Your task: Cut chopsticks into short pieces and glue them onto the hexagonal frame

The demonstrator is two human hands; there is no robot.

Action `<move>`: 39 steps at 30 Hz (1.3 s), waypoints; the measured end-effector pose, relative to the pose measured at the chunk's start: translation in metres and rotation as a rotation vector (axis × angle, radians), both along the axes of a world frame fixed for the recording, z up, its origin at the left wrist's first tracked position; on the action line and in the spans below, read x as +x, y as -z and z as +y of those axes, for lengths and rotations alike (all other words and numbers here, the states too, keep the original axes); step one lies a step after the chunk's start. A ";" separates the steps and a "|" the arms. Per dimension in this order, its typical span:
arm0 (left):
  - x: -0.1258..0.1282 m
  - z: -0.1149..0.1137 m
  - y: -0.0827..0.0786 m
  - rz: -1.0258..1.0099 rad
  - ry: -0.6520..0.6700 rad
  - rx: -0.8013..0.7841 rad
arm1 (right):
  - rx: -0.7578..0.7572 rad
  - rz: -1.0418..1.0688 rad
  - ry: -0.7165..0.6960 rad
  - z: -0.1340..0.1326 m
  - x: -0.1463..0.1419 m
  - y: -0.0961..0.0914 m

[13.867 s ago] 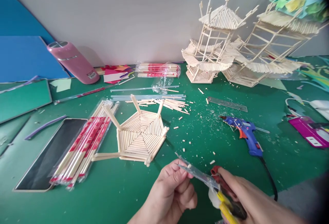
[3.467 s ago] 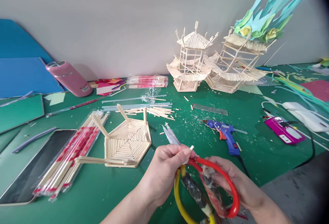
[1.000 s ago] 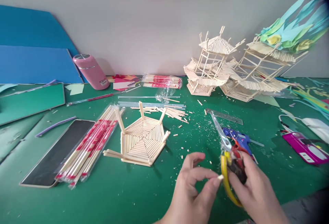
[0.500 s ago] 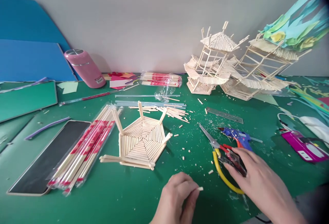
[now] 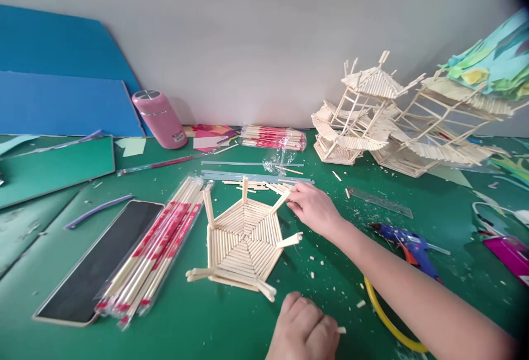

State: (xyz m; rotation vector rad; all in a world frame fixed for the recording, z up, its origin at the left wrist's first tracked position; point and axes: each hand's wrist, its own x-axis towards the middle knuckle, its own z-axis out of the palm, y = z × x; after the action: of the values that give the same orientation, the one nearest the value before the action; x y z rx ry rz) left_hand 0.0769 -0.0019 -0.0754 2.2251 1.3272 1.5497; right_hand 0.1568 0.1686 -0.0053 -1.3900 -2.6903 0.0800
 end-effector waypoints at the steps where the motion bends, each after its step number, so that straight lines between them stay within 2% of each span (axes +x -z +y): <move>1: -0.001 0.001 -0.003 0.007 -0.014 0.010 | -0.002 -0.029 0.011 0.002 -0.004 0.001; 4: -0.006 0.004 -0.014 0.087 0.041 0.010 | -0.008 -0.105 0.049 0.004 -0.008 0.001; 6: -0.006 0.005 -0.016 0.104 0.050 0.002 | -0.017 -0.140 0.054 0.005 -0.006 0.001; 10: 0.003 0.003 -0.003 -0.014 -0.067 0.037 | -0.033 -0.168 0.046 0.008 -0.002 0.005; 12: 0.004 0.002 0.001 -0.022 -0.056 0.035 | -0.039 -0.166 0.054 0.011 -0.003 0.007; 15: -0.003 0.001 -0.006 0.022 0.077 -0.003 | -0.047 -0.154 0.082 0.016 -0.009 0.012; 17: -0.010 0.001 -0.017 0.088 0.201 -0.107 | -0.052 -0.139 0.094 0.017 -0.013 0.013; 19: -0.017 0.000 -0.027 0.106 0.262 -0.173 | -0.058 -0.115 0.090 0.014 -0.013 0.012; 22: -0.022 -0.001 -0.035 0.091 0.323 -0.236 | -0.076 -0.056 0.057 -0.004 0.000 0.002; 26: -0.023 -0.002 -0.037 0.107 0.379 -0.296 | -0.164 0.046 -0.014 -0.054 0.032 -0.014; 29: -0.022 -0.002 -0.038 0.102 0.341 -0.341 | -0.235 0.114 -0.056 -0.090 0.048 -0.013; 31: -0.021 -0.003 -0.039 0.119 0.293 -0.372 | -0.253 0.159 -0.055 -0.105 0.053 -0.007; 34: -0.020 -0.003 -0.038 0.181 0.241 -0.381 | -0.262 0.233 -0.033 -0.111 0.057 0.000; 39: -0.018 -0.004 -0.034 0.239 0.214 -0.348 | -0.220 0.289 0.071 -0.103 0.072 -0.002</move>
State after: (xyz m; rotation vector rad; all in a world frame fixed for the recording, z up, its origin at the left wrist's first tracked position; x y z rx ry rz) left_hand 0.0584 -0.0057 -0.0413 2.2836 1.2486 0.9247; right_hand 0.2286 0.0654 -0.0032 -1.4037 -2.4482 0.5423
